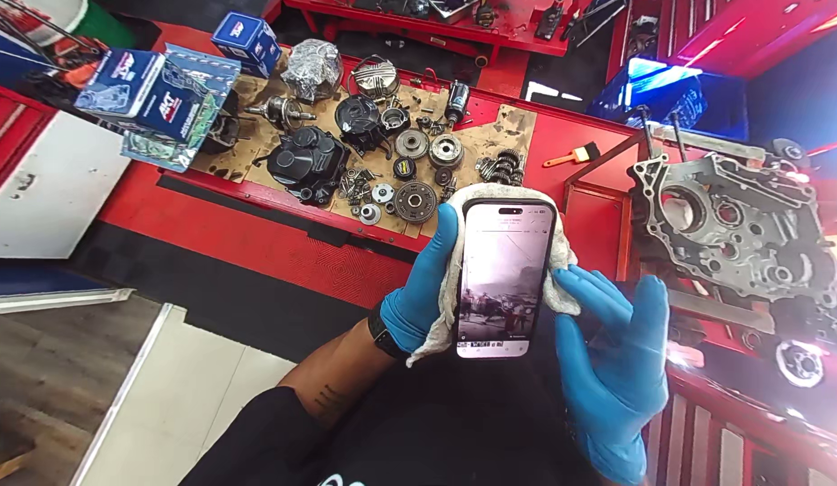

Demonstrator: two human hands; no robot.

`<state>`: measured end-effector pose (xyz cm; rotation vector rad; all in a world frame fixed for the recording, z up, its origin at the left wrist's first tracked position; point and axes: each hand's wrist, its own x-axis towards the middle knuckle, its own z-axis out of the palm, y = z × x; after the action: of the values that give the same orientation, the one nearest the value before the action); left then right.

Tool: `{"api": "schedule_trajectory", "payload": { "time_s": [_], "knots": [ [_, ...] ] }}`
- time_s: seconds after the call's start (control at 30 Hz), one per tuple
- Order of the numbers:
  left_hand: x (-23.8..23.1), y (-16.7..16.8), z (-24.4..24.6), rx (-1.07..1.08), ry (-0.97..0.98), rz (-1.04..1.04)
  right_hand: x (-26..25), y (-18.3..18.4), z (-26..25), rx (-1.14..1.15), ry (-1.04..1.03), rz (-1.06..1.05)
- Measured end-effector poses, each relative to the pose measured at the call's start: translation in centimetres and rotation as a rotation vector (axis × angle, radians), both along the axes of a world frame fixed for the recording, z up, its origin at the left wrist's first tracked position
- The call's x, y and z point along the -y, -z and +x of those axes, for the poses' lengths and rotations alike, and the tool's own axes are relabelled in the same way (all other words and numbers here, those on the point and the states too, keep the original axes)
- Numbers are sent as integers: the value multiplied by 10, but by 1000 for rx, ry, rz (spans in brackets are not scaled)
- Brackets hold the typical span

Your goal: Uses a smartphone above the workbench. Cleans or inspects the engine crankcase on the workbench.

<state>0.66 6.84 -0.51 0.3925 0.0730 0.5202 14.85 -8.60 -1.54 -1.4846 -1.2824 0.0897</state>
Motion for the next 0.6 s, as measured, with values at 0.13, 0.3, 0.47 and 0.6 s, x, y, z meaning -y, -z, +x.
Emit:
{"api": "schedule_trajectory", "payload": {
  "time_s": [0.13,0.3,0.47,0.6],
  "knots": [
    [1,-2,1,8,-30,32,-1,-3,-1,-58,20,13],
    [2,-1,0,11,-18,24,0,-3,0,-36,77,44],
    [2,1,1,32,-7,3,1,-3,0,-47,88,62],
    [1,0,0,14,0,-4,1,-3,0,-72,89,68]
  ]
}}
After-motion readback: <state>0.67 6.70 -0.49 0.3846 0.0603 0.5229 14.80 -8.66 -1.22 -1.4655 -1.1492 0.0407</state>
